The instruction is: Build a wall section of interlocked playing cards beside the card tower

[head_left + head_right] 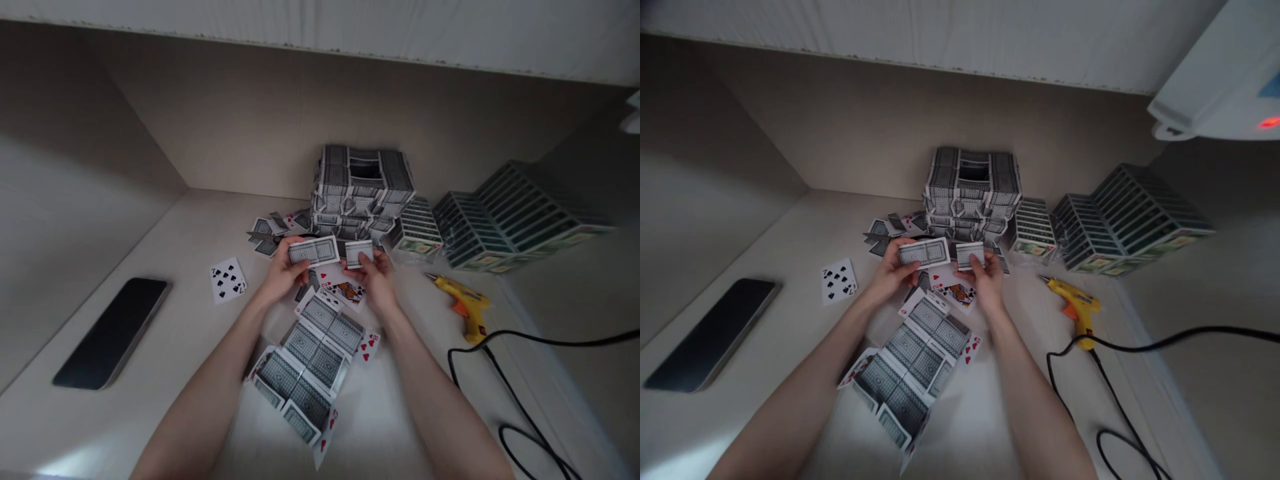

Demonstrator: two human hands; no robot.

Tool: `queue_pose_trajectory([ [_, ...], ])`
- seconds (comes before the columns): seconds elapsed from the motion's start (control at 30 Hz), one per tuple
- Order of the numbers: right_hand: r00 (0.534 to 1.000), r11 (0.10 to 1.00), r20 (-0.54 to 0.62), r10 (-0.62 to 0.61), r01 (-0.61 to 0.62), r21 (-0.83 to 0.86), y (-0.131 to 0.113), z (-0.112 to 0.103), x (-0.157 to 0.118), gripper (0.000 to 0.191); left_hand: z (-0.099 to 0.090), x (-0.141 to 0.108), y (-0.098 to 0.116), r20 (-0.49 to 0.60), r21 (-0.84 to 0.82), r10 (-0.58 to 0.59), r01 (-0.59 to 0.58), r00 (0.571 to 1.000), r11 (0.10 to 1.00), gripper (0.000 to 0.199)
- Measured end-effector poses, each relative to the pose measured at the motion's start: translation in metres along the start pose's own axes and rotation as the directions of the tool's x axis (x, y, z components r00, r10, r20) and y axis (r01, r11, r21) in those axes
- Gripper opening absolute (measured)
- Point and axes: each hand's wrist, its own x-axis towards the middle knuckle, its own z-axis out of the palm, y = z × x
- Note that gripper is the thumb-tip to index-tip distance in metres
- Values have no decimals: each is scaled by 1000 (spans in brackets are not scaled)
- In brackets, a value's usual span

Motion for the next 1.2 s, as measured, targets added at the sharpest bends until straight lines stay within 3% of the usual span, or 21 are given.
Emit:
queue_pose_trajectory([
  [0.17, 999, 997, 30, 28, -30, 66, 1, -2, 3, 29, 0, 0, -2, 55, 22, 7, -8, 998, 1000, 42],
  [0.47, 986, 996, 148, 74, -82, 45, 0, -1, 2, 32, 1, 0, 1, 25, 33, 9, -10, 1000, 999, 44],
  [0.7, 994, 997, 93, 59, -63, 42, 1, -2, 3, 34, 2, 0, 2, 30, 19, 9, -10, 1000, 1000, 44],
  [1.2, 993, 998, 103, 65, -65, 0, 1, -1, 1, 31, 4, -1, -1, 23, 29, 11, -11, 1000, 1000, 45],
])
